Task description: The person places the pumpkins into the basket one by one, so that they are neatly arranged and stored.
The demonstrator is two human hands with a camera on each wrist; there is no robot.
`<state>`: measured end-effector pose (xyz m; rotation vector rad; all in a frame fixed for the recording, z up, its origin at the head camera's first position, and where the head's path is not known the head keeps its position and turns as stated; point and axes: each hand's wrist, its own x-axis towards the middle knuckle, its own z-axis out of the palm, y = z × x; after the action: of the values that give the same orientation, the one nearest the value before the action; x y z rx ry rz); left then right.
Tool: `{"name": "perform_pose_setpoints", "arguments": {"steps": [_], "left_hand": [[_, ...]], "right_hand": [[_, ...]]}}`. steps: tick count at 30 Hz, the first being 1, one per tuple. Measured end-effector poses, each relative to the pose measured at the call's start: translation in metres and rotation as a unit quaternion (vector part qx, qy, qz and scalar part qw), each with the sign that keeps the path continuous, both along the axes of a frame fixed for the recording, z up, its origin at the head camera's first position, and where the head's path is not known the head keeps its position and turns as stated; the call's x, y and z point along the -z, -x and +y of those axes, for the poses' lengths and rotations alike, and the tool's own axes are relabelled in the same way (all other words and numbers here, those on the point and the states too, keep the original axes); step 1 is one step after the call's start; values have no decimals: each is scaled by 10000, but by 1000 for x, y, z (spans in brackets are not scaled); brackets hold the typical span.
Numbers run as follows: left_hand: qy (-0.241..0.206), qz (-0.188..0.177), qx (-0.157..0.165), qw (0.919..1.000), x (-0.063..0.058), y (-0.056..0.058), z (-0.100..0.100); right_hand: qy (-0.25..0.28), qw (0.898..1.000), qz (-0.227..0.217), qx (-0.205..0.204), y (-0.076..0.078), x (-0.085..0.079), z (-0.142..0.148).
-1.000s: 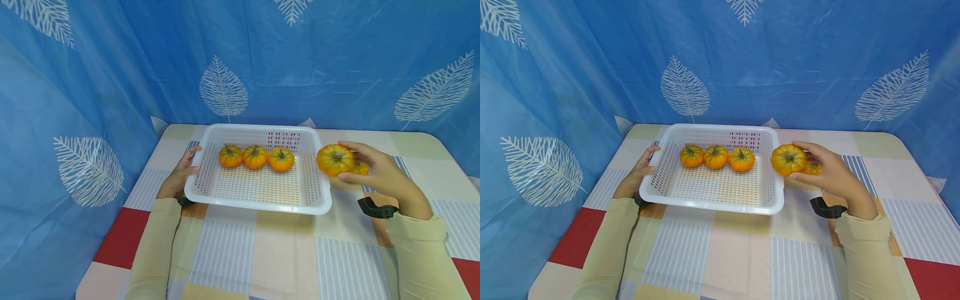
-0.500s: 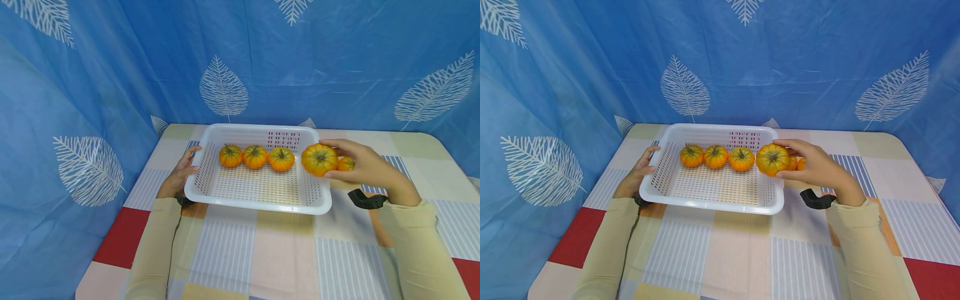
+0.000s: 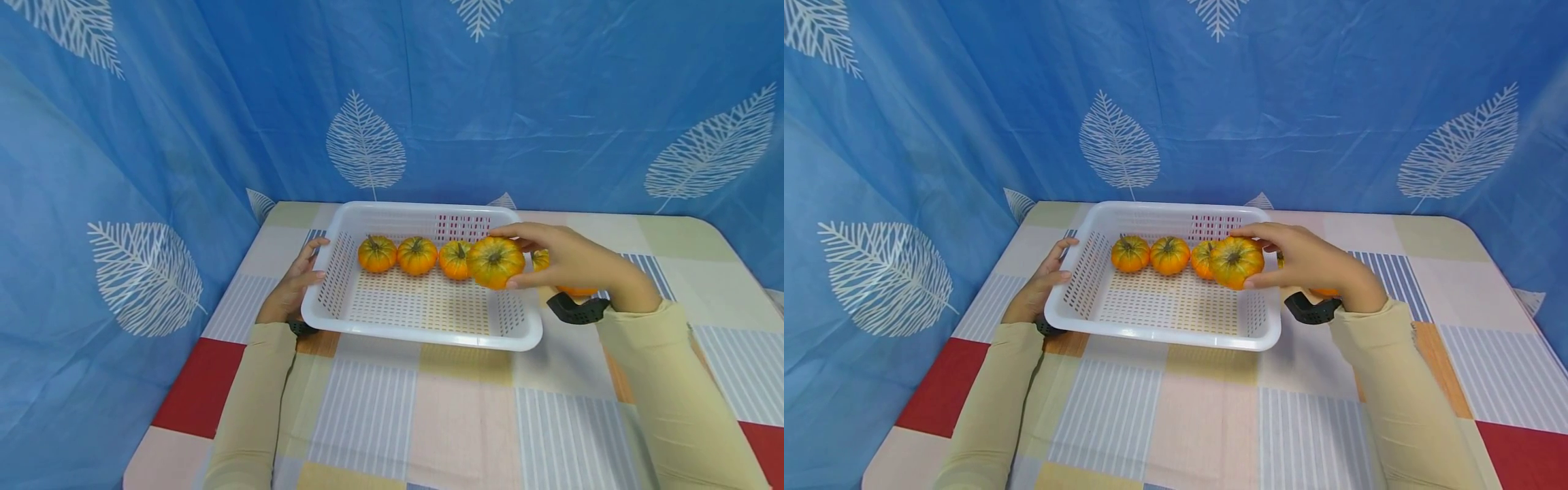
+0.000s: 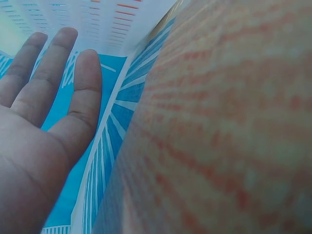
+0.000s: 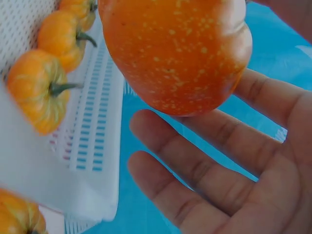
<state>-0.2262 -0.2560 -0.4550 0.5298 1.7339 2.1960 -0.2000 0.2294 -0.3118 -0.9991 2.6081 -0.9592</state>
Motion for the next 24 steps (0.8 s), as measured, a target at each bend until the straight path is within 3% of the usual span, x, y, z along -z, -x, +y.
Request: {"name": "perform_pose_setpoints", "arguments": {"steps": [12, 24], "left_hand": [[90, -128, -64, 9999, -3, -2, 1], [11, -124, -32, 9999, -3, -3, 1]], "right_hand": [[179, 9956, -764, -518, 17, -4, -29], [221, 9905, -850, -1054, 35, 14, -60]]}}
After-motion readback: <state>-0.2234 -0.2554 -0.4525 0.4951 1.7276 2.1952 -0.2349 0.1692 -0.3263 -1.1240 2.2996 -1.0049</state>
